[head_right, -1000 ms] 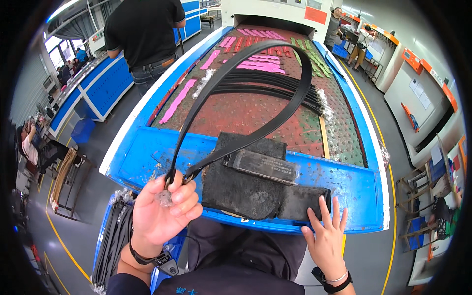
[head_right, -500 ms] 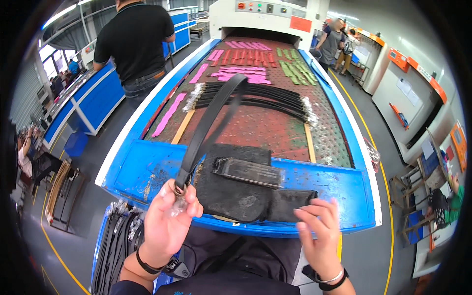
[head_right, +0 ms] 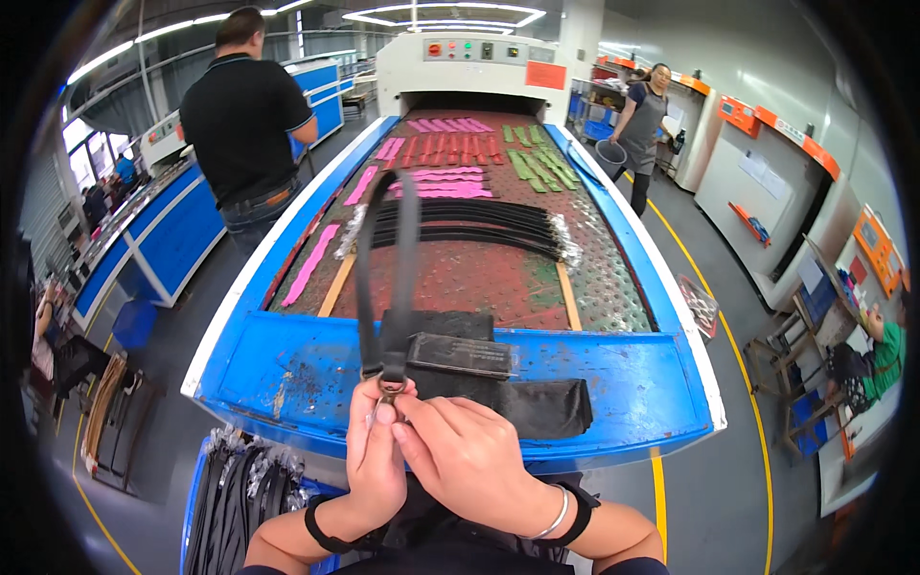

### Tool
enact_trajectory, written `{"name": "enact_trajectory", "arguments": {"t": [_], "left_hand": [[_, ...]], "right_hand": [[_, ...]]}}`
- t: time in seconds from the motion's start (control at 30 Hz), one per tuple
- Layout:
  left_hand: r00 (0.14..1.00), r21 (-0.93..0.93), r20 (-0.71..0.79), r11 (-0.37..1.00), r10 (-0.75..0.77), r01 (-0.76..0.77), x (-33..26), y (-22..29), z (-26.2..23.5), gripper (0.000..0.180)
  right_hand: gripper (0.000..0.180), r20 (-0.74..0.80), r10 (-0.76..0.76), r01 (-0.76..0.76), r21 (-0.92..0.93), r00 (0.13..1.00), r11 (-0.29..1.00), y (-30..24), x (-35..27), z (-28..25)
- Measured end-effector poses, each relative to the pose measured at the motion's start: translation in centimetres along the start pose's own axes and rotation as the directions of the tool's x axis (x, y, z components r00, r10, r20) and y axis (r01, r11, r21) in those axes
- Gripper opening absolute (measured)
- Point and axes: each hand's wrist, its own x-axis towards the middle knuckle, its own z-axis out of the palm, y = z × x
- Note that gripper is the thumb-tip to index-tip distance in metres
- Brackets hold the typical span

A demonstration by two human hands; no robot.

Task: The person repeatedly picks up black cables from a blue bin, threads them through a clear plastic guide, and places them onto a conveyor belt. This process is repeated multiple times throughout the video.

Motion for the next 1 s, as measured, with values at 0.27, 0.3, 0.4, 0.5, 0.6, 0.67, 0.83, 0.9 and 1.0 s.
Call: {"name": "enact_trajectory", "arguments": {"t": [0.27,0.3,0.4,0.5,0.6,0.67,0.83,0.9,1.0], "left_hand": [[0.953,0.545,0.229,0.785,0.197,-0.293,-0.2,0.0,0.8,0.042],[0.95,0.553,0.256,0.779,0.178,-0.295,-0.2,0.4,0.9,0.045],[0.936,0.576,0.326,0.759,0.129,-0.305,-0.3,1.4,1.0,0.052],[0.918,0.603,0.384,0.728,0.096,-0.328,-0.1,1.8,0.8,0.058],[0.903,0.626,0.423,0.697,0.072,-0.349,0.1,2.0,0.8,0.062],[0.902,0.625,0.428,0.702,0.056,-0.34,-0.1,2.2,0.7,0.064],[0.884,0.681,0.468,0.633,0.013,-0.369,0.2,3.1,0.5,0.063],[0.875,0.685,0.484,0.613,0.02,-0.393,0.5,3.4,0.6,0.063],[0.87,0.695,0.493,0.605,-0.009,-0.387,0.9,3.7,1.0,0.061]], "right_hand": [[0.02,-0.049,0.096,-0.097,-0.018,0.994,0.995,1.0,-0.1,-0.2],[0.019,-0.042,0.112,-0.112,-0.015,0.993,0.994,1.1,-0.1,-0.3],[0.019,-0.038,0.168,-0.167,0.041,0.985,0.985,1.3,-0.1,-0.4],[0.018,-0.073,0.188,-0.181,0.093,0.979,0.979,1.4,-0.2,-0.6],[0.017,-0.031,0.282,-0.276,0.137,0.959,0.951,1.5,-0.5,-1.0],[0.017,-0.005,0.312,-0.306,0.179,0.95,0.935,1.8,-0.7,-1.1],[0.021,0.111,0.39,-0.403,0.335,0.914,0.852,1.8,-0.4,-2.1],[0.025,0.143,0.406,-0.43,0.353,0.903,0.831,1.6,-0.1,-2.5],[0.027,0.058,0.403,-0.394,0.37,0.913,0.841,2.2,-0.1,-2.3]]}}
